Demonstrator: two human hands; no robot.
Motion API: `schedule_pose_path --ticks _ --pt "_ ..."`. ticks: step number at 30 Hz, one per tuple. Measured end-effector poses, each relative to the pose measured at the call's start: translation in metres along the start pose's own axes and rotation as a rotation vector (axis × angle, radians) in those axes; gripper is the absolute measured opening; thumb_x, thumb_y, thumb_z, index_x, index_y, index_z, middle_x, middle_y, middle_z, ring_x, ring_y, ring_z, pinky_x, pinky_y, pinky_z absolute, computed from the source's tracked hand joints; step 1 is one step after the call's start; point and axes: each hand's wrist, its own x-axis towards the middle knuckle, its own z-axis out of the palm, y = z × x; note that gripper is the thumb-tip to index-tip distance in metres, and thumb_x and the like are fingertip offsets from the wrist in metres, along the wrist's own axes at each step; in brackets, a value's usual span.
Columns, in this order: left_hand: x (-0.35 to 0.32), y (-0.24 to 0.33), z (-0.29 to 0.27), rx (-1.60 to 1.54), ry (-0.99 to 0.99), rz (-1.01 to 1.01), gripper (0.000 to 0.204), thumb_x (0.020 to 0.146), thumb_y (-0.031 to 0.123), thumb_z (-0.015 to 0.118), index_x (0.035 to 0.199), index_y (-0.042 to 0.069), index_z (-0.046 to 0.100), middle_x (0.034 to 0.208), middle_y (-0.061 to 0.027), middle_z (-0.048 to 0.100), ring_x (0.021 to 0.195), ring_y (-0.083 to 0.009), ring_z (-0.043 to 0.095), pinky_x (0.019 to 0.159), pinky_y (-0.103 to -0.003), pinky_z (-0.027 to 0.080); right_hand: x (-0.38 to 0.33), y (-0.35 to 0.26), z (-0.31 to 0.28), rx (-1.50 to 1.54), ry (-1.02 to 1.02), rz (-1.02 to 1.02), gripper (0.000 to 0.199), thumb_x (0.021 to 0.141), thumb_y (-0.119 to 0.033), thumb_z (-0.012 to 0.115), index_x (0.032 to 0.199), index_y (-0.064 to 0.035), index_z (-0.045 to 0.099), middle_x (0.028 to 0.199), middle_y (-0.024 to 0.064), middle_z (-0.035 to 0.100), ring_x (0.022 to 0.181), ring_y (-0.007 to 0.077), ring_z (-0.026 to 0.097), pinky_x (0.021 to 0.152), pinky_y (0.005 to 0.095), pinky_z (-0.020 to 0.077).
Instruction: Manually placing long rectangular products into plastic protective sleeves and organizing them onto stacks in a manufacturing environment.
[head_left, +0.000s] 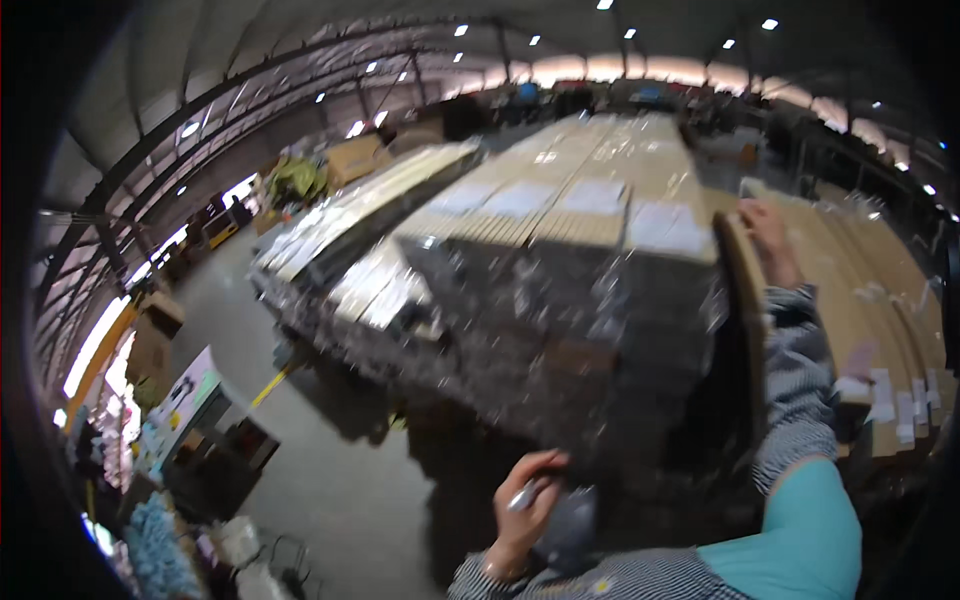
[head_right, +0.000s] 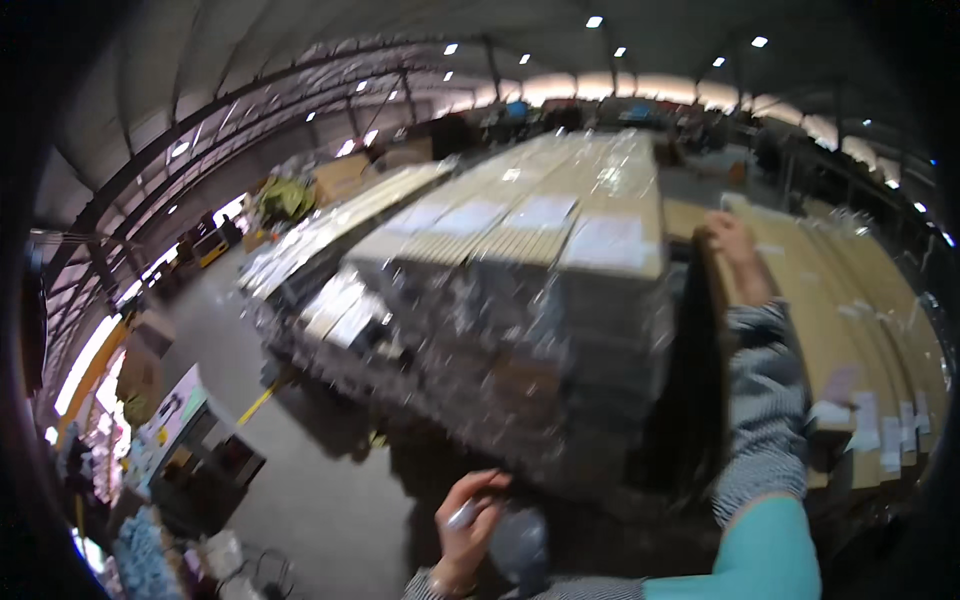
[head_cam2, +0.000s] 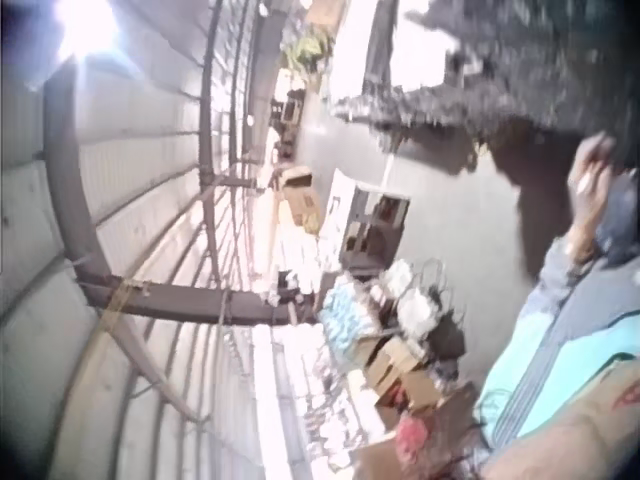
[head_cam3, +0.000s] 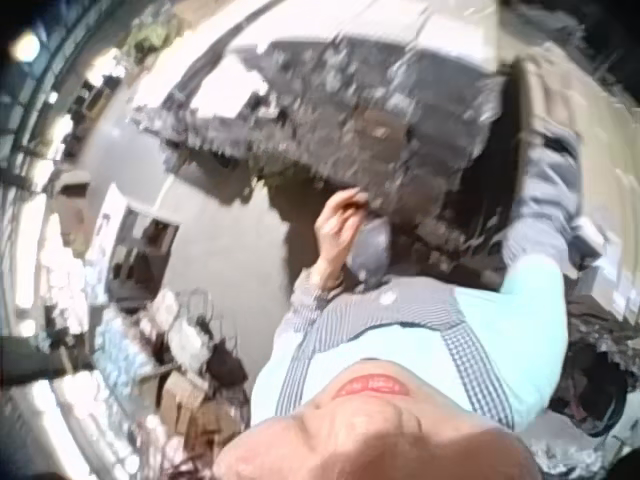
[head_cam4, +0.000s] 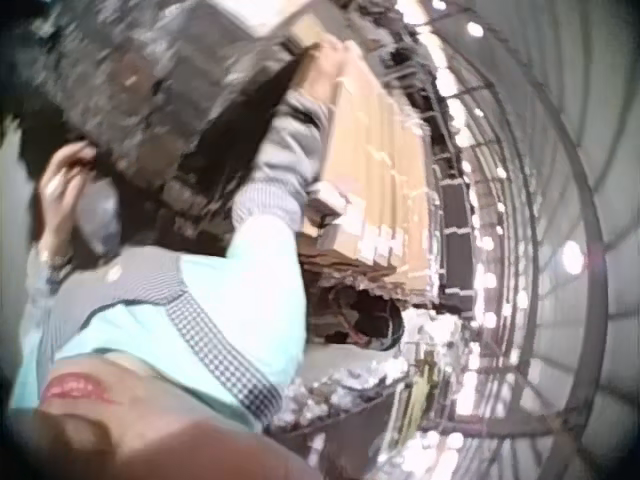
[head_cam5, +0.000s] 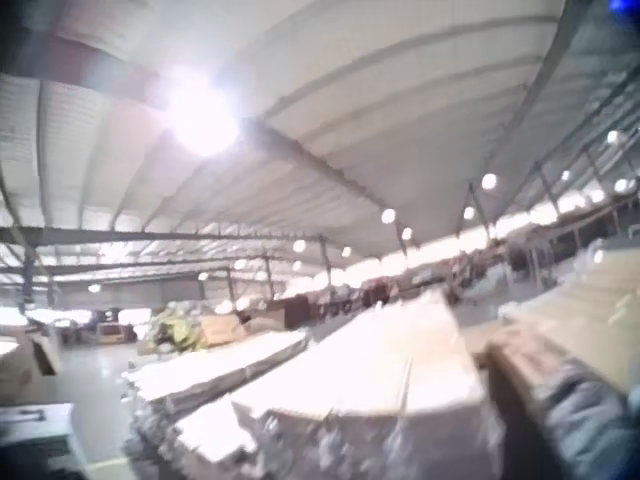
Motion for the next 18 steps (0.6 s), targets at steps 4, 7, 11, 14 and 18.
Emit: schedule_pose_path --ticks 4,7,11,14,18 --pt "-0.008 -0.011 -0.003 -0.054 0.005 -0.009 0.037 0.093 -0.01 0.047 0.125 0.002 0.06 0.116 -0.0089 0.068 0.074 -0.0015 0.052 0.066 -0.017 0.043 -0.13 -0.099 -0.058 -0.752 -0.086 0.184 0.033 0.098 -0.026 0.06 0.088 0.0064 0.062 0.073 0.0176 0.061 0.066 0.0208 0.058 0.063 0.0361 0.0455" --pt "-0.035 0.005 -0.014 -0.268 -0.033 -0.077 0.04 0.095 -0.012 0.042 0.129 0.003 0.057 0.12 -0.0107 0.067 0.063 0.0 0.045 0.057 -0.017 0.044 -0.264 -0.079 -0.127 -1.207 -0.2 0.57 0.04 0.096 -0.036 0.059 0.089 0.003 0.063 0.08 0.0257 0.063 0.077 0.0409 0.064 0.066 0.0476 0.0472" --pt "-0.078 0.027 -0.018 -0.311 -0.107 -0.101 0.039 0.099 -0.009 0.039 0.133 0.004 0.054 0.124 -0.0124 0.065 0.062 -0.0012 0.051 0.057 -0.017 0.047 -0.39 -0.035 -0.103 -1.478 -0.283 0.356 0.072 0.083 -0.037 0.07 0.146 -0.0127 0.043 0.151 0.0187 0.041 0.138 0.0414 0.037 0.105 0.0589 0.036" --pt "-0.107 0.043 -0.025 -0.338 -0.188 -0.033 0.037 0.101 -0.005 0.044 0.136 0.005 0.051 0.125 -0.0135 0.065 0.063 -0.0034 0.056 0.058 -0.019 0.049 -0.369 -0.078 -0.037 -1.461 -0.278 0.612 0.084 0.08 -0.035 0.073 0.153 -0.0216 0.034 0.161 0.0129 0.028 0.147 0.0421 0.025 0.11 0.0611 0.0309" --pt "-0.121 0.068 -0.01 -0.336 -0.169 -0.13 0.039 0.094 -0.004 0.055 0.133 0.002 0.052 0.122 -0.013 0.066 0.072 -0.0042 0.057 0.054 -0.02 0.05 -0.377 -0.091 -0.062 -1.428 -0.27 0.761 0.08 0.08 -0.024 0.064 0.154 -0.023 0.034 0.163 0.0083 0.026 0.144 0.0408 0.028 0.101 0.0699 0.0347"
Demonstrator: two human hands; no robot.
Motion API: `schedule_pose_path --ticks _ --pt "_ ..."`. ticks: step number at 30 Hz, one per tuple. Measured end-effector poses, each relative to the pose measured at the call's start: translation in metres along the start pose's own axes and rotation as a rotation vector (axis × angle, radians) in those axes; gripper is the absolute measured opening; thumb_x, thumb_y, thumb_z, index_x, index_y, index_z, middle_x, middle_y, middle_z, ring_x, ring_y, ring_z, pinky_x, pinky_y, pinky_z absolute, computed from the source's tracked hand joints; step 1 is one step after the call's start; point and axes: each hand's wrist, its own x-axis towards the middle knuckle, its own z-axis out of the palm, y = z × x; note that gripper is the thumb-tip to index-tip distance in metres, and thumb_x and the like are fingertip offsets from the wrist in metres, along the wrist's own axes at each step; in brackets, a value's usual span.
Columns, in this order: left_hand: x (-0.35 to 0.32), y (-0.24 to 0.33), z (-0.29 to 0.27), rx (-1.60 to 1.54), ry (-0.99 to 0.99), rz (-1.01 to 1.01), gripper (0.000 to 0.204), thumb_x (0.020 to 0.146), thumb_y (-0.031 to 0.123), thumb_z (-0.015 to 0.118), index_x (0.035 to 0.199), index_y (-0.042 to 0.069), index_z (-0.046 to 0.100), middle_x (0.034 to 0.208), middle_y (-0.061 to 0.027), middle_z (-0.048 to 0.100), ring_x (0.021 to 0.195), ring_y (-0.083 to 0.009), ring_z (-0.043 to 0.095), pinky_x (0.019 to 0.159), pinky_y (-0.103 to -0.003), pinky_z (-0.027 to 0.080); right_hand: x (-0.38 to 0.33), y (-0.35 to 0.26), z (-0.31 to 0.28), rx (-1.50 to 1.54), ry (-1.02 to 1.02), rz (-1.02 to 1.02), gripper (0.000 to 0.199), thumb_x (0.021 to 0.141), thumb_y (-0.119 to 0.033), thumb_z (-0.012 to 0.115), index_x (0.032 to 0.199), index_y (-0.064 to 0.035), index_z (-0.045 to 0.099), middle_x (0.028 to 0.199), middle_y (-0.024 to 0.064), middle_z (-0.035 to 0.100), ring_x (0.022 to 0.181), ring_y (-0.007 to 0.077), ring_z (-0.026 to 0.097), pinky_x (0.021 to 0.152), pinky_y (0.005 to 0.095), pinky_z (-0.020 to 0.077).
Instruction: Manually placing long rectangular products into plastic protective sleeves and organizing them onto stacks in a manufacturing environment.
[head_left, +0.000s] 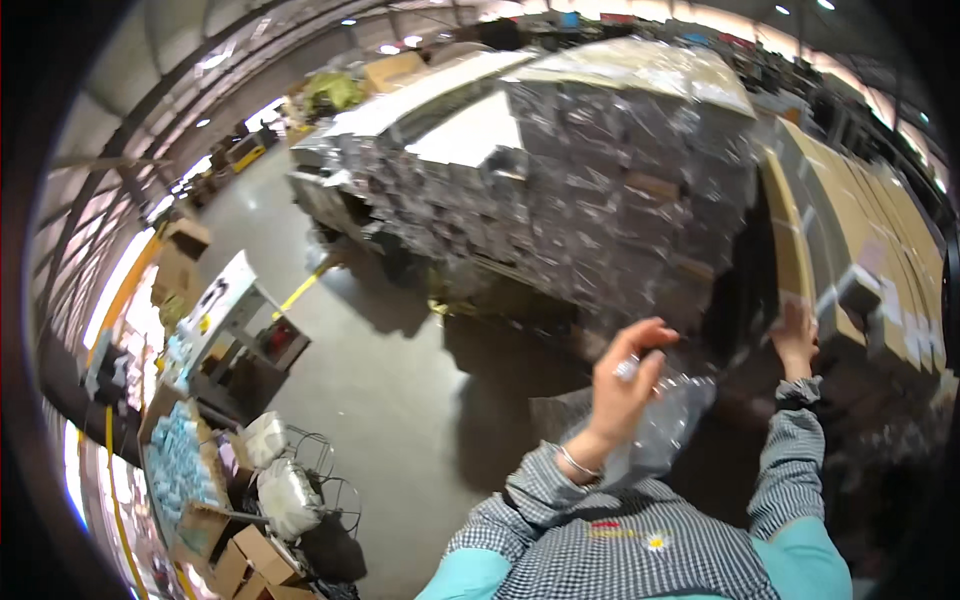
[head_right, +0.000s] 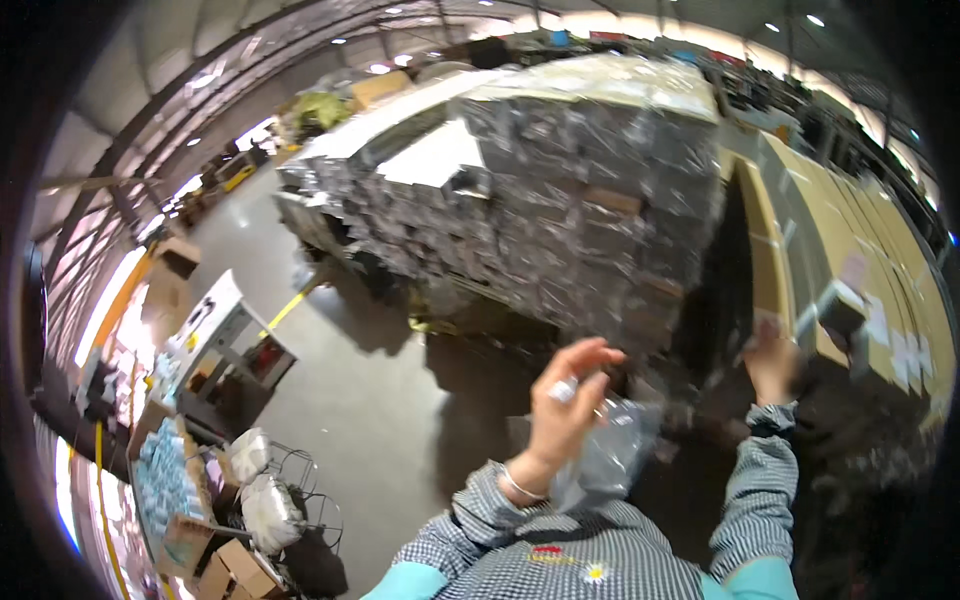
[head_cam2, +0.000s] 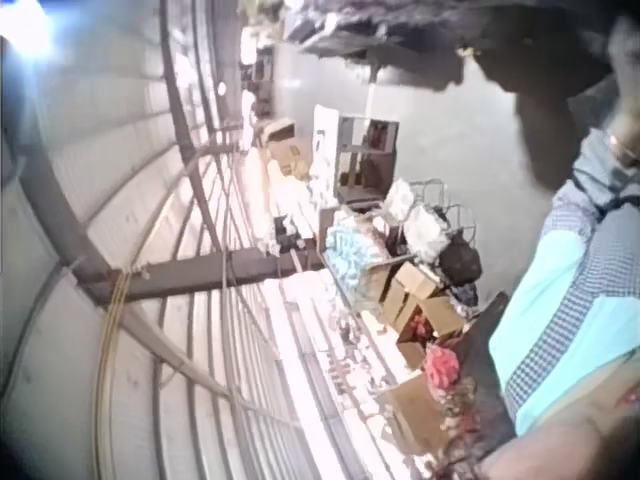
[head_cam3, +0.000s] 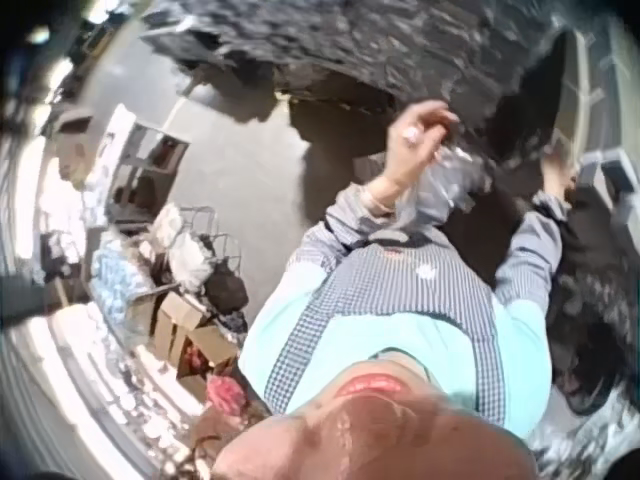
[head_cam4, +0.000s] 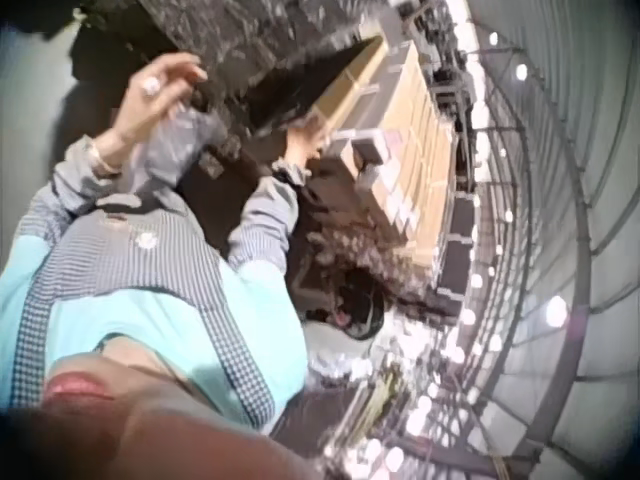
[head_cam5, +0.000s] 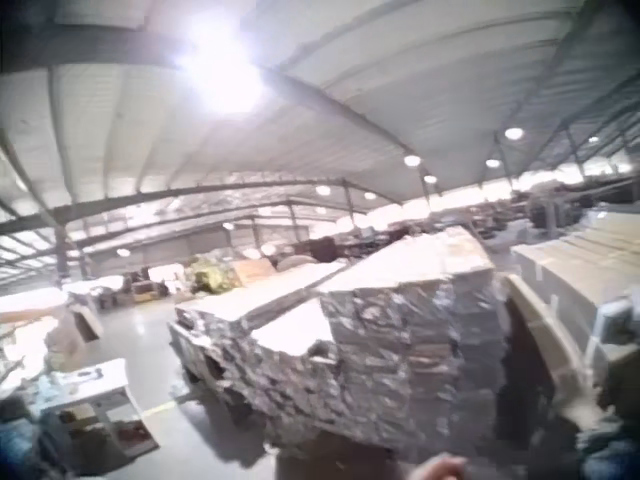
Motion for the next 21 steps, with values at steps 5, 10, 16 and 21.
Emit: schedule_pose_path --ticks 5,10,16,21 --pt "0.01 0.003 -0.003 -0.03 0.122 0.061 0.029 0.101 0.002 0.051 0.13 0.004 0.055 0.113 -0.0128 0.068 0.061 -0.0035 0.052 0.052 -0.018 0.045 -0.135 -0.012 -0.078 0.237 0.237 -0.335 0.046 0.073 -0.022 0.076 0.115 -0.0055 0.067 0.133 0.0155 0.058 0.131 0.0366 0.044 0.107 0.0537 0.0337" --pt "-0.001 -0.022 0.059 -0.001 -0.111 -0.016 0.029 0.099 0.004 0.055 0.128 0.002 0.056 0.114 -0.0124 0.067 0.062 -0.0028 0.048 0.051 -0.018 0.041 -0.209 -0.051 -0.141 1.412 -0.331 -0.531 0.054 0.079 -0.015 0.082 0.126 -0.0028 0.061 0.111 0.0073 0.063 0.109 0.0187 0.059 0.098 0.0321 0.0451" --pt "-0.043 -0.059 0.084 0.152 -0.243 0.021 0.007 0.092 0.003 0.066 0.098 -0.001 0.066 0.085 -0.0041 0.067 0.07 -0.0075 0.059 0.062 -0.021 0.045 -0.231 0.03 -0.148 1.383 0.225 -0.293 0.004 0.086 0.004 0.07 0.084 0.0005 0.069 0.085 0.0045 0.063 0.077 0.0128 0.056 0.069 0.0251 0.0433" --pt "-0.067 -0.088 0.115 -0.076 -0.506 -0.453 0.019 0.101 0.018 0.06 0.088 0.004 0.06 0.068 0.0007 0.061 0.061 -0.007 0.052 0.055 -0.021 0.04 -0.264 0.061 -0.15 2.177 -0.264 -0.248 0.038 0.095 -0.025 0.066 0.065 -0.0064 0.054 0.08 0.0063 0.061 0.088 0.0254 0.055 0.086 0.0397 0.0405"
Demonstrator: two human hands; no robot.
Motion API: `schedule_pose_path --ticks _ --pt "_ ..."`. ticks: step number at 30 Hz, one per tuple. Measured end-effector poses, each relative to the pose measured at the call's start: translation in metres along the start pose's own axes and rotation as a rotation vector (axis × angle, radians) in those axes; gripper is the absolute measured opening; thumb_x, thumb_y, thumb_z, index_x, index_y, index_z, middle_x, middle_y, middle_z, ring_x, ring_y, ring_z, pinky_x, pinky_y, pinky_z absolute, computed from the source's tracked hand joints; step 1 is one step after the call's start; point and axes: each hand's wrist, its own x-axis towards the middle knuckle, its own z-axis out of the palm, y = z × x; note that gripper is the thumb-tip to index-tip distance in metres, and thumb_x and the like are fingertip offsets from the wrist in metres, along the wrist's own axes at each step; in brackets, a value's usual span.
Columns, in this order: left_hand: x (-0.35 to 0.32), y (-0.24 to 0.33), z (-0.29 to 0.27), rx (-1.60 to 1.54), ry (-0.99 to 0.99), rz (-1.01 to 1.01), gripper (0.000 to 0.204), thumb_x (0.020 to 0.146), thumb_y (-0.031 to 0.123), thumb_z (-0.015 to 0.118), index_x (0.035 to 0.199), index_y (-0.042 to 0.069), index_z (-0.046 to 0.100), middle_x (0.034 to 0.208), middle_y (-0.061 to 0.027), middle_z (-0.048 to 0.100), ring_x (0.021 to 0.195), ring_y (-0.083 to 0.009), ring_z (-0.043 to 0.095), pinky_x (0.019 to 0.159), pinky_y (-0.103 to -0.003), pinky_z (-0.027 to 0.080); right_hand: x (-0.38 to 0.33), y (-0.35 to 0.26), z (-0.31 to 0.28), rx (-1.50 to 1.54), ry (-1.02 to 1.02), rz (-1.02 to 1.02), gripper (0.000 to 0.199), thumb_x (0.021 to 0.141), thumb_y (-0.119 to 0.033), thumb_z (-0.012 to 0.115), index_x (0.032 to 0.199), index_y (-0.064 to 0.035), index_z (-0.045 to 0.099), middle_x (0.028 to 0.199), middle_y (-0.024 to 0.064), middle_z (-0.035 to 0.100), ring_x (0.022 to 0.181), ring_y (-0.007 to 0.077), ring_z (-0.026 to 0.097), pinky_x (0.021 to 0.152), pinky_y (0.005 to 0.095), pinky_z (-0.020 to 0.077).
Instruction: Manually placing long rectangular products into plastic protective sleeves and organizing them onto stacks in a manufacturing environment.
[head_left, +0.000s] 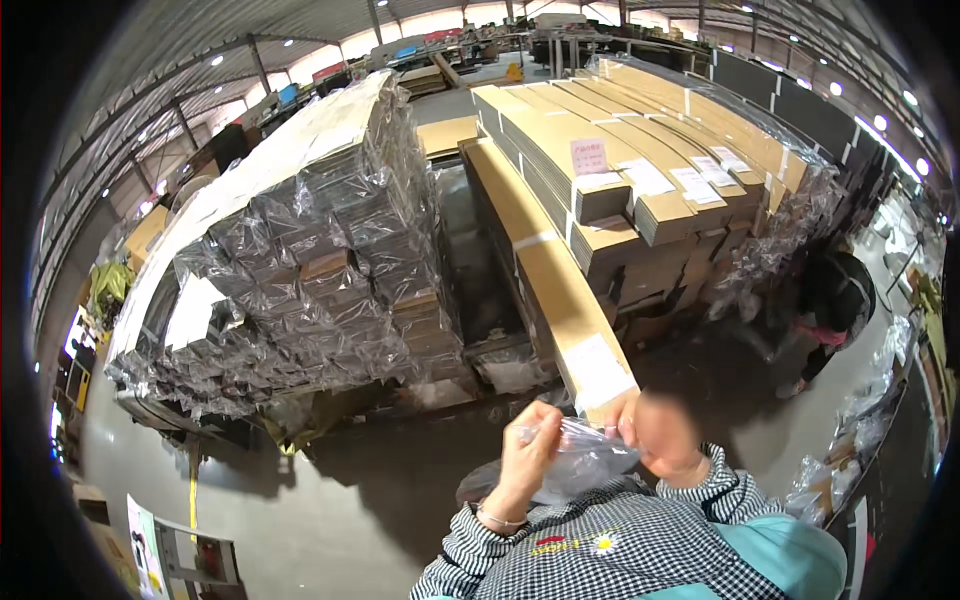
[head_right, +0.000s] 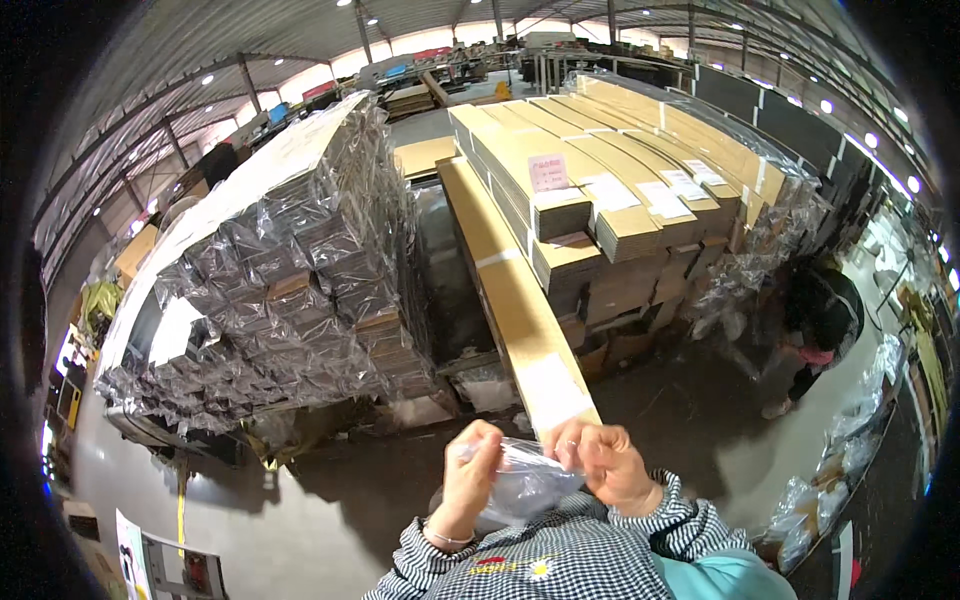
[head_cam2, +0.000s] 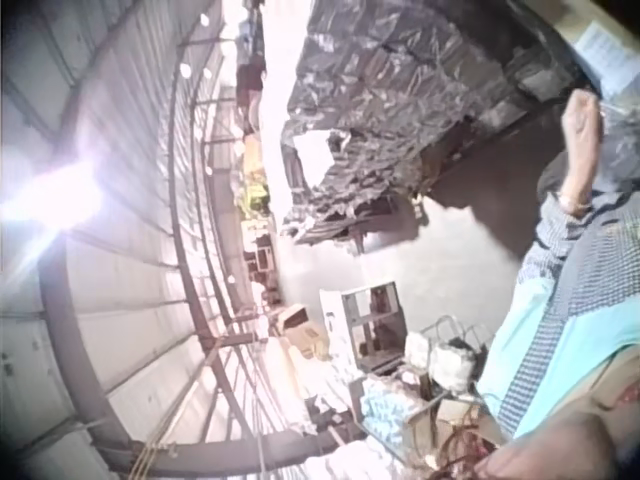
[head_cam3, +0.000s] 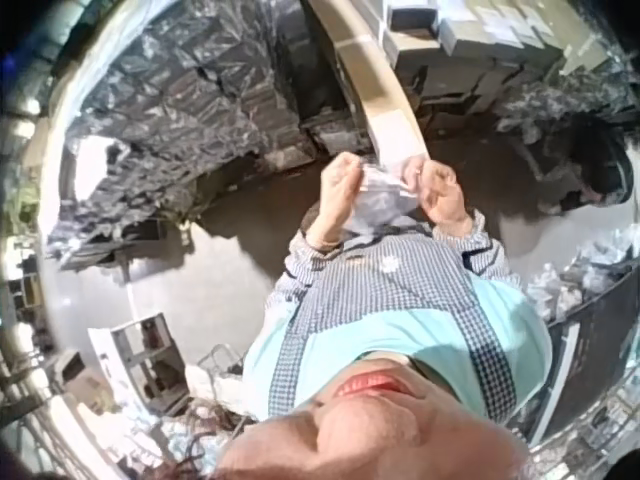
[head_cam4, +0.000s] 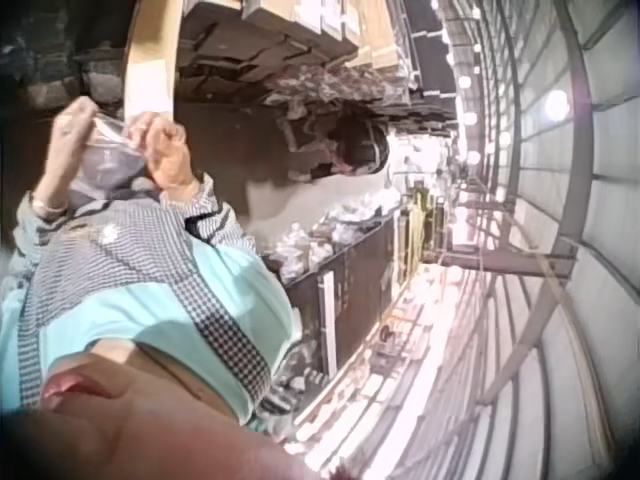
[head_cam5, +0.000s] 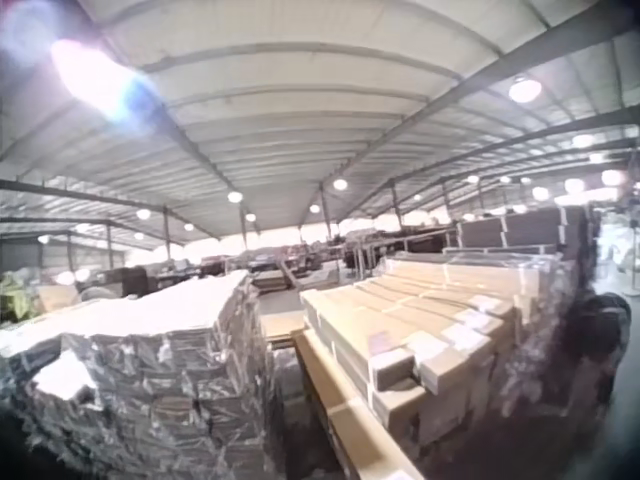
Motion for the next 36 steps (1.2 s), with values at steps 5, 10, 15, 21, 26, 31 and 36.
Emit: schedule_pose_path --ticks 5,10,15,21,26,31,36 --pt "0.012 0.008 -0.002 -0.437 -0.416 -0.202 0.051 0.09 0.057 0.066 0.084 0.009 0.055 0.067 -0.0007 0.059 0.063 -0.009 0.054 0.059 -0.022 0.042 0.001 -0.035 -0.052 0.074 -0.15 0.29 0.02 0.093 -0.017 0.07 0.085 0.001 0.07 0.07 0.0121 0.063 0.063 0.0195 0.055 0.056 0.0329 0.0412" --pt "0.03 -0.003 -0.048 0.584 -0.581 -0.091 0.03 0.088 0.029 0.07 0.102 0.003 0.072 0.078 -0.0068 0.069 0.072 -0.02 0.068 0.063 -0.031 0.053 0.005 -0.049 -0.109 -0.723 -0.431 0.417 0.013 0.085 -0.008 0.069 0.089 0.0051 0.07 0.085 0.0129 0.071 0.077 0.0238 0.067 0.072 0.0342 0.0533" --pt "0.036 -0.097 -0.047 1.226 -0.673 0.143 0.023 0.081 0.011 0.067 0.102 0.012 0.075 0.104 -0.0133 0.072 0.089 -0.0308 0.069 0.077 -0.038 0.057 -0.016 0.017 -0.183 -1.548 -0.555 -0.151 0.015 0.083 -0.015 0.061 0.085 -0.0011 0.065 0.086 0.0118 0.065 0.078 0.032 0.063 0.072 0.0434 0.0532" --pt "0.07 -0.039 -0.011 0.093 -0.459 -0.367 0.012 0.088 0.011 0.07 0.087 -0.001 0.07 0.082 -0.0056 0.07 0.071 -0.0117 0.062 0.063 -0.025 0.046 0.013 0.002 -0.157 -0.675 0.084 0.076 0.012 0.094 -0.008 0.052 0.086 0.0 0.055 0.078 0.0068 0.054 0.072 0.0158 0.054 0.067 0.0317 0.0466" --pt "0.08 -0.09 -0.042 0.333 -0.281 -0.488 0.006 0.093 0.012 0.069 0.094 0.007 0.069 0.078 0.0062 0.064 0.065 0.0005 0.047 0.057 -0.017 0.034 0.026 0.042 -0.176 -1.125 0.228 0.023 0.009 0.092 -0.002 0.058 0.101 0.0003 0.058 0.096 0.0148 0.061 0.09 0.029 0.064 0.079 0.0357 0.0514" --pt "0.126 -0.082 -0.014 0.446 0.182 -0.05 0.007 0.095 0.005 0.06 0.091 0.001 0.064 0.075 0.0033 0.058 0.061 -0.0038 0.045 0.056 -0.021 0.038 0.079 0.051 -0.187 -1.026 0.362 -0.025 0.008 0.094 -0.002 0.058 0.101 0.0001 0.057 0.094 0.0182 0.065 0.089 0.034 0.067 0.077 0.0382 0.0527" --pt "0.121 -0.063 -0.033 0.318 0.101 -0.182 0.008 0.097 0.009 0.062 0.091 0.004 0.063 0.073 0.0031 0.059 0.058 -0.003 0.047 0.052 -0.019 0.034 0.086 0.034 -0.164 -1.115 0.274 -0.164 0.01 0.099 -0.011 0.055 0.102 -0.0021 0.058 0.087 0.02 0.065 0.085 0.037 0.068 0.069 0.0377 0.0529"
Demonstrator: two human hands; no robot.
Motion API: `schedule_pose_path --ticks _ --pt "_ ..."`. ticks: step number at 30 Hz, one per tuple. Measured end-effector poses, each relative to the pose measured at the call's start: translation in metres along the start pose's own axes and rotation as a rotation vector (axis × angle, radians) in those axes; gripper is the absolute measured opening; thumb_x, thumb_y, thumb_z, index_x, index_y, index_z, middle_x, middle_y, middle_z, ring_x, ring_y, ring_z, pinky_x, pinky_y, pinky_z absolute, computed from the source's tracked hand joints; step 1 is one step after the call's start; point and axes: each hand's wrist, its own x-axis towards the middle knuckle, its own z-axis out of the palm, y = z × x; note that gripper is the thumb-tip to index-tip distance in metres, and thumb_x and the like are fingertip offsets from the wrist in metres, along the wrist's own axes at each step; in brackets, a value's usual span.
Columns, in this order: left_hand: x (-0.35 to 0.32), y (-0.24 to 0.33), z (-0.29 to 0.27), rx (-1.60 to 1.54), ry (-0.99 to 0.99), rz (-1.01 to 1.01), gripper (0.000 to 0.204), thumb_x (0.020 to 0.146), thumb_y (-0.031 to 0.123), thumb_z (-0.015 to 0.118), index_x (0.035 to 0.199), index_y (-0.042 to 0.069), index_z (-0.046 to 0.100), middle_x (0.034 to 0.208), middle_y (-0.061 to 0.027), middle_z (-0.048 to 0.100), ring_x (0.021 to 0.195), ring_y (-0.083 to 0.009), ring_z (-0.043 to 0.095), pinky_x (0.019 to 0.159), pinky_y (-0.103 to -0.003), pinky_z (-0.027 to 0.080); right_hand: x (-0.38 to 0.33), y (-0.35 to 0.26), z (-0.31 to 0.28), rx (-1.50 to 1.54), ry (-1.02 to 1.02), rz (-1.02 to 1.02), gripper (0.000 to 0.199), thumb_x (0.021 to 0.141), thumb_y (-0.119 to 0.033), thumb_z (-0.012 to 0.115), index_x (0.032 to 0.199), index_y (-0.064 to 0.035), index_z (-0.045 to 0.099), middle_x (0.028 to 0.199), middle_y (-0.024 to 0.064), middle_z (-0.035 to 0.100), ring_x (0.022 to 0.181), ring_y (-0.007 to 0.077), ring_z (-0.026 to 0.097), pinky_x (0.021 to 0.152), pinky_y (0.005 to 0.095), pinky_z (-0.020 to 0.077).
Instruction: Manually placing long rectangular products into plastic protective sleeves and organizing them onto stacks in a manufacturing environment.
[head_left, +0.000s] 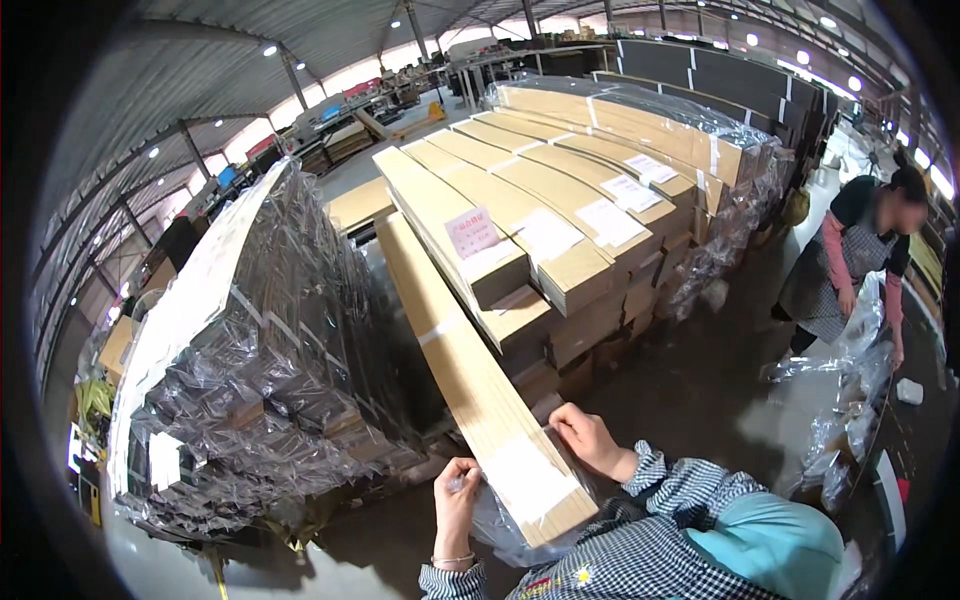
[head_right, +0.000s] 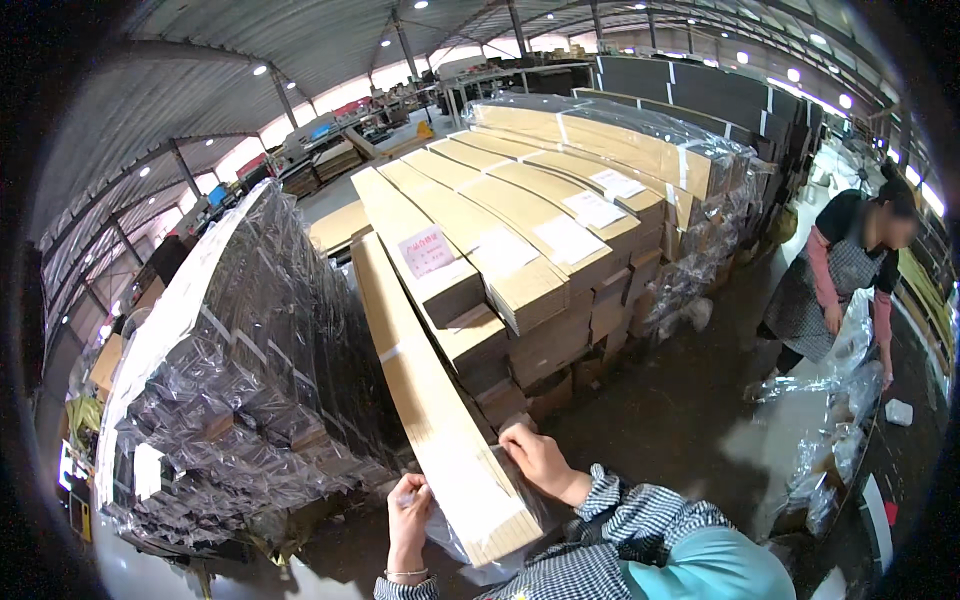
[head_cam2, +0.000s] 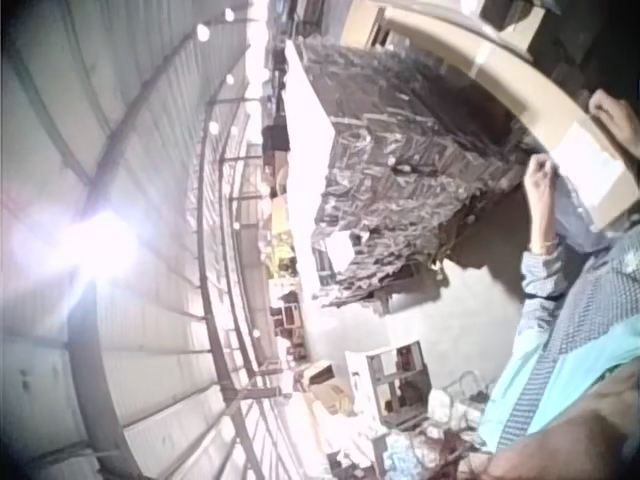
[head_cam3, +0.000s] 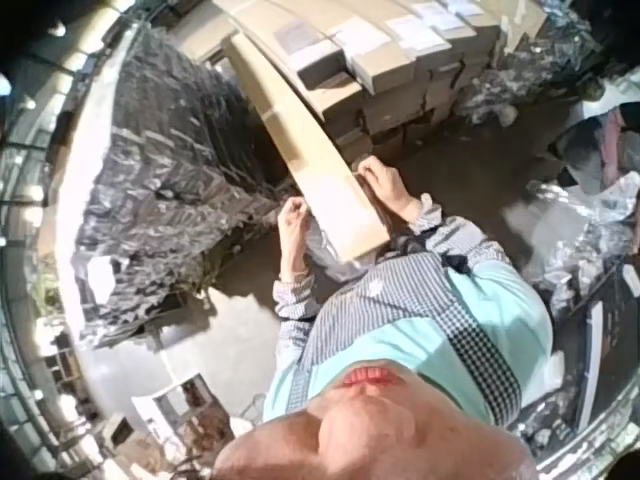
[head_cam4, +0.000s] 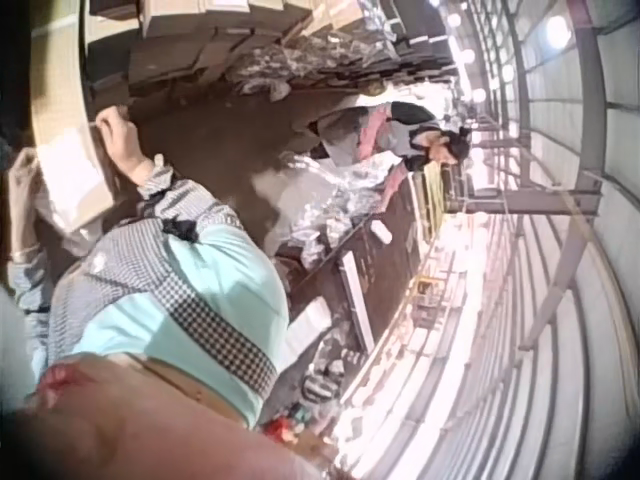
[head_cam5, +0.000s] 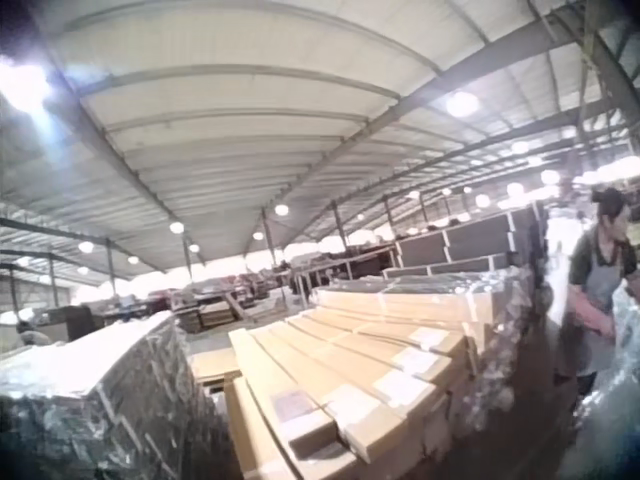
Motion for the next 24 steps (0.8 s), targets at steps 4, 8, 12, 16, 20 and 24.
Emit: schedule_pose_path --ticks 4,8,12,16,20,24 --pt "0.021 -0.003 0.014 0.393 0.181 0.139 0.013 0.1 0.013 0.06 0.09 0.005 0.064 0.073 0.001 0.059 0.06 -0.0041 0.05 0.054 -0.021 0.039 0.02 0.076 0.016 0.124 -0.158 0.123 0.017 0.1 -0.018 0.055 0.096 -0.0027 0.059 0.077 0.0072 0.064 0.069 0.0208 0.064 0.059 0.0325 0.0484" --pt "-0.01 -0.016 0.034 -0.68 0.331 -0.294 0.031 0.099 0.042 0.062 0.083 0.017 0.053 0.058 0.0099 0.036 0.049 -0.003 0.04 0.042 -0.02 0.027 0.009 -0.002 0.027 0.684 -0.142 0.803 0.035 0.102 -0.033 0.054 0.083 -0.0048 0.064 0.069 0.0006 0.063 0.067 0.01 0.058 0.056 0.0296 0.0447" --pt "-0.003 -0.064 0.07 -0.438 0.469 -0.073 0.035 0.095 0.02 0.063 0.066 0.013 0.044 0.059 0.0083 0.043 0.052 -0.0023 0.035 0.048 -0.023 0.029 -0.043 0.093 0.056 -0.159 -0.029 0.221 0.028 0.096 -0.023 0.056 0.088 0.0028 0.066 0.081 0.0238 0.066 0.075 0.0385 0.065 0.066 0.0418 0.0491" --pt "0.005 -0.13 0.061 -0.124 0.513 0.043 0.032 0.091 0.009 0.062 0.066 0.007 0.043 0.063 0.006 0.043 0.059 -0.0049 0.037 0.052 -0.025 0.033 -0.067 0.13 0.072 -0.194 -0.035 0.412 0.022 0.093 -0.019 0.056 0.091 -0.0002 0.067 0.088 0.0269 0.065 0.082 0.0384 0.066 0.069 0.0421 0.0504" --pt "-0.015 -0.19 0.028 0.368 0.39 0.096 0.015 0.091 0.009 0.062 0.102 -0.001 0.057 0.077 -0.0058 0.061 0.062 -0.012 0.055 0.057 -0.029 0.047 -0.092 0.17 0.088 -0.047 -0.066 0.568 0.019 0.092 -0.02 0.06 0.101 -0.0045 0.067 0.099 0.0196 0.07 0.09 0.0291 0.068 0.079 0.0369 0.0518" --pt "-0.057 -0.089 0.046 0.277 0.292 -0.021 0.046 0.089 -0.004 0.059 0.134 0.0 0.05 0.105 -0.0133 0.067 0.078 -0.0159 0.063 0.063 -0.029 0.052 -0.103 0.198 0.09 0.389 -0.096 0.535 0.03 0.094 -0.011 0.063 0.123 -0.0061 0.059 0.1 0.0071 0.071 0.092 0.0199 0.068 0.08 0.035 0.0537"
